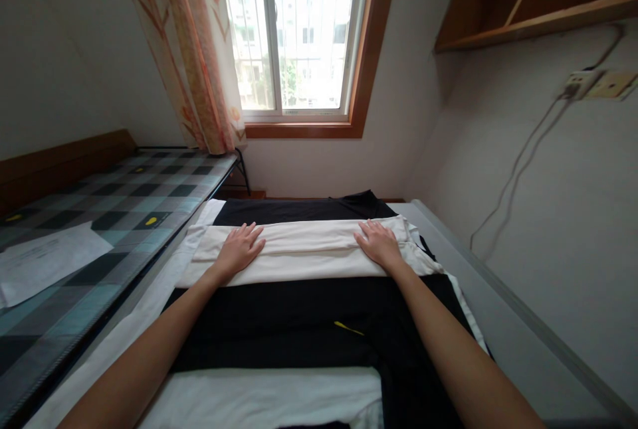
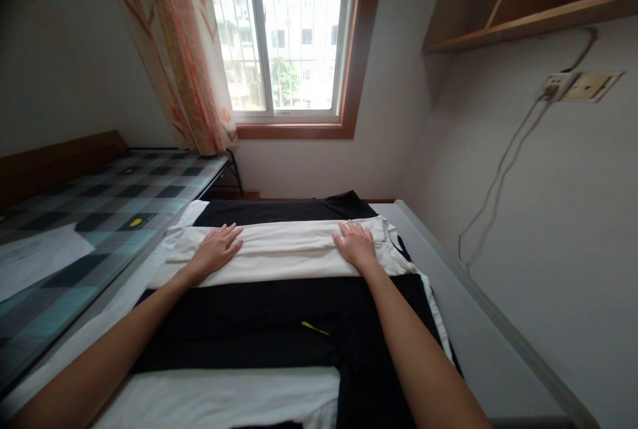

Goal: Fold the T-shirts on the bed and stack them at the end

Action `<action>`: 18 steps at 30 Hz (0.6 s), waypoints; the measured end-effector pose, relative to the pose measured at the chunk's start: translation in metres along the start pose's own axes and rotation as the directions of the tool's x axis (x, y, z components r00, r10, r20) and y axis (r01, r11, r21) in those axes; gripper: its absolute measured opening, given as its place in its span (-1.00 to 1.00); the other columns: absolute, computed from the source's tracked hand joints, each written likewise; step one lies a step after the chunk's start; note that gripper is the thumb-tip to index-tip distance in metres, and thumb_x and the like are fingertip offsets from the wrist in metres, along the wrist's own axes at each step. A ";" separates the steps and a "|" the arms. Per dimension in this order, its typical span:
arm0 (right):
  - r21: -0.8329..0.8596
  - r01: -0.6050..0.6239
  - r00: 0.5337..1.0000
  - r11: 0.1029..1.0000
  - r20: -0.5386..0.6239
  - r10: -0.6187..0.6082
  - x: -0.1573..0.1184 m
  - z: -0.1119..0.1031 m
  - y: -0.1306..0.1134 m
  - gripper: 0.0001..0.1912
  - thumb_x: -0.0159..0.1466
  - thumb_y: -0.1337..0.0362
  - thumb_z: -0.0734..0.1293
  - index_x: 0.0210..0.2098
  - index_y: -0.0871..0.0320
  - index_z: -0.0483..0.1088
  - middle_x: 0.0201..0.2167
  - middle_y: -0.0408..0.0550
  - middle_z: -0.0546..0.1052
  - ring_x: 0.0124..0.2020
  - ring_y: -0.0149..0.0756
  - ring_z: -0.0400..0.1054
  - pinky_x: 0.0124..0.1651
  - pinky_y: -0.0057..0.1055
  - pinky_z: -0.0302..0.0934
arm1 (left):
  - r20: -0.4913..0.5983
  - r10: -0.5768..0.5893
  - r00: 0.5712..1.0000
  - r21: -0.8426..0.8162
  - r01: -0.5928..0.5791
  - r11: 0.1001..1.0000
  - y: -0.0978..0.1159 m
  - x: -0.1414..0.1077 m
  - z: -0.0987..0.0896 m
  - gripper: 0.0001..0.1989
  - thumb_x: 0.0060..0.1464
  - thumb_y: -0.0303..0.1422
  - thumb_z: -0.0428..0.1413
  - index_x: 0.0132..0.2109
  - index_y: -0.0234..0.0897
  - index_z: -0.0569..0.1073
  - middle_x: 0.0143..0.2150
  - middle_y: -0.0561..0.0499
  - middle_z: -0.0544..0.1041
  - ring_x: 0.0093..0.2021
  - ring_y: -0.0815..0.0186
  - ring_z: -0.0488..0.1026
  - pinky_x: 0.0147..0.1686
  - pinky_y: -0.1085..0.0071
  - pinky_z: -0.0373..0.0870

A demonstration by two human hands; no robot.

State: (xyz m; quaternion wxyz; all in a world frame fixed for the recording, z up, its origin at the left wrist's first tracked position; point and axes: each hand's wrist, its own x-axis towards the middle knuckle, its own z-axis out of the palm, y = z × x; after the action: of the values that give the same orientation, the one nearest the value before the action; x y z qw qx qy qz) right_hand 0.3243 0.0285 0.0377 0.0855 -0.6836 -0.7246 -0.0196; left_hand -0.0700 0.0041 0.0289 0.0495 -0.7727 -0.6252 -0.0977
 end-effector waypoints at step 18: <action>-0.007 0.010 1.000 1.000 -0.008 -0.010 0.001 0.002 0.001 -0.44 0.38 0.02 0.07 0.28 0.10 0.23 0.32 0.10 0.22 0.34 -0.05 0.02 0.30 -0.07 -0.10 | -0.006 -0.003 1.000 -0.024 0.003 1.000 -0.003 0.001 0.004 -0.45 0.28 -0.07 -0.15 0.30 -0.18 0.30 0.36 -0.12 0.23 0.36 -0.03 0.12 0.27 0.01 0.04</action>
State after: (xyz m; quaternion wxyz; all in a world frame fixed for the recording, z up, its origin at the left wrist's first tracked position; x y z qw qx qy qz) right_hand 0.3254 0.0298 0.0353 0.0860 -0.6801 -0.7276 -0.0255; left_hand -0.0720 0.0066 0.0255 0.0420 -0.7720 -0.6250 -0.1078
